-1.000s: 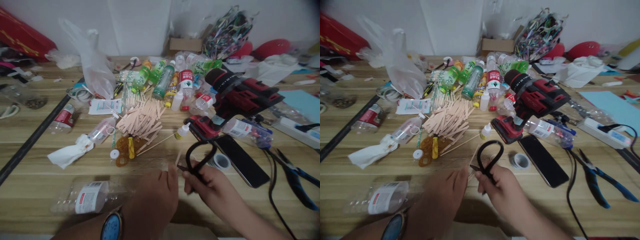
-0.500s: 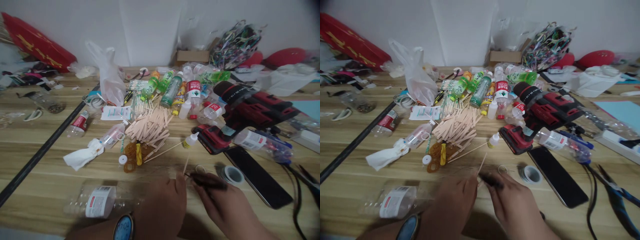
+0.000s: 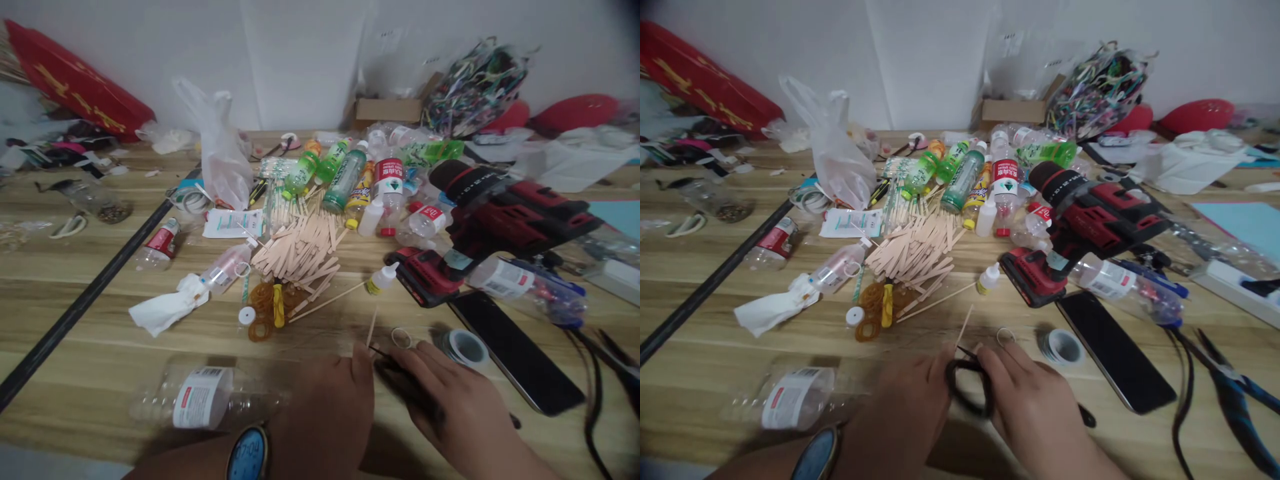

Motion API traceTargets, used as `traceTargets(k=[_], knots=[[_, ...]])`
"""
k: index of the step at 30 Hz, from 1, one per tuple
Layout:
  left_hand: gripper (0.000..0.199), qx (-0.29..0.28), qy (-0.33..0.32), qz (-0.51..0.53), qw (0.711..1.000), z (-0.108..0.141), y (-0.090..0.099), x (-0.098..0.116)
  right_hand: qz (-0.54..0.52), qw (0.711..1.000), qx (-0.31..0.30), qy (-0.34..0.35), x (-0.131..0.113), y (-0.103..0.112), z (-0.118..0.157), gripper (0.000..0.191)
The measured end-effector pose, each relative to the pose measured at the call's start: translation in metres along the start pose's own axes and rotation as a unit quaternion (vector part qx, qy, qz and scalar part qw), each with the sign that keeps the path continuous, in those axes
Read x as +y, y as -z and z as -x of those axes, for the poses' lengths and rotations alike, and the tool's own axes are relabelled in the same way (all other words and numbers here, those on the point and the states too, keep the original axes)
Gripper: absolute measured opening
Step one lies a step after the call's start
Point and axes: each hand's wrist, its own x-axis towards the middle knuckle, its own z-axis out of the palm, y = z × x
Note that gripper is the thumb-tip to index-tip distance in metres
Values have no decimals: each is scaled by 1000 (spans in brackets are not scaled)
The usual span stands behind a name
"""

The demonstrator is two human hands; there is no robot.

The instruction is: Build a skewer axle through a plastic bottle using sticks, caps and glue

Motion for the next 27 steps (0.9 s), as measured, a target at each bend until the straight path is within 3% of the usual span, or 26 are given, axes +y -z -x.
traceTargets(k=[1, 3, 4, 5, 6, 8, 9, 11, 12, 13, 14, 16, 18, 20, 22, 23, 24, 25, 27], knots=[[38, 22, -12, -27, 999, 0, 0, 0, -82, 993, -53, -63, -2, -1, -1, 38], [39, 66, -40, -71, 994, 1, 1, 1, -232, 941, -165, -183, -5, -3, -1, 44], [38, 82, -44, -88, 992, 1, 1, 1, -272, 918, -192, -217, -5, -4, 0, 47], [37, 90, -35, -99, 990, 0, 1, 1, -278, 914, -189, -227, -5, -4, 1, 47], [35, 91, -26, -103, 990, 0, 0, 2, -250, 932, -155, -210, -5, -4, 3, 44], [34, 86, -22, -97, 991, 0, -1, 1, -136, 982, -42, -126, -2, -5, 6, 34], [35, 81, -25, -91, 992, 0, 0, 0, -81, 993, -1, -80, -1, -4, 7, 31], [38, 68, -56, -82, 993, -1, 3, -3, -59, 997, 7, -56, -1, -4, 7, 30], [38, 59, -78, -83, 992, -1, 6, -5, -104, 990, -23, -92, -2, -3, 6, 31], [38, 54, -100, -87, 990, -1, 10, -7, -178, 970, -67, -151, -4, -2, 4, 32], [36, 58, -116, -91, 987, -2, 13, -9, -262, 932, -116, -221, -6, -1, 2, 34], [33, 77, -141, -93, 983, -4, 19, -14, -400, 825, -186, -352, -12, 0, -2, 42], [32, 97, -160, -85, 979, -6, 22, -17, -475, 730, -218, -439, -17, 2, -4, 51], [34, 108, -174, -80, 976, -8, 21, -20, -511, 666, -221, -497, -20, 2, -6, 57], [33, 127, -176, -76, 973, -8, 18, -22, -530, 629, -218, -525, -22, 2, -6, 57], [33, 136, -174, -74, 972, -8, 17, -23, -530, 628, -220, -526, -23, 1, -6, 56], [32, 145, -172, -70, 972, -8, 15, -24, -518, 651, -222, -509, -22, 0, -5, 53], [31, 151, -165, -63, 973, -8, 14, -25, -488, 700, -215, -475, -21, -1, -4, 49], [29, 133, -133, -35, 982, -8, 14, -26, -356, 854, -145, -350, -18, -3, -1, 40]])
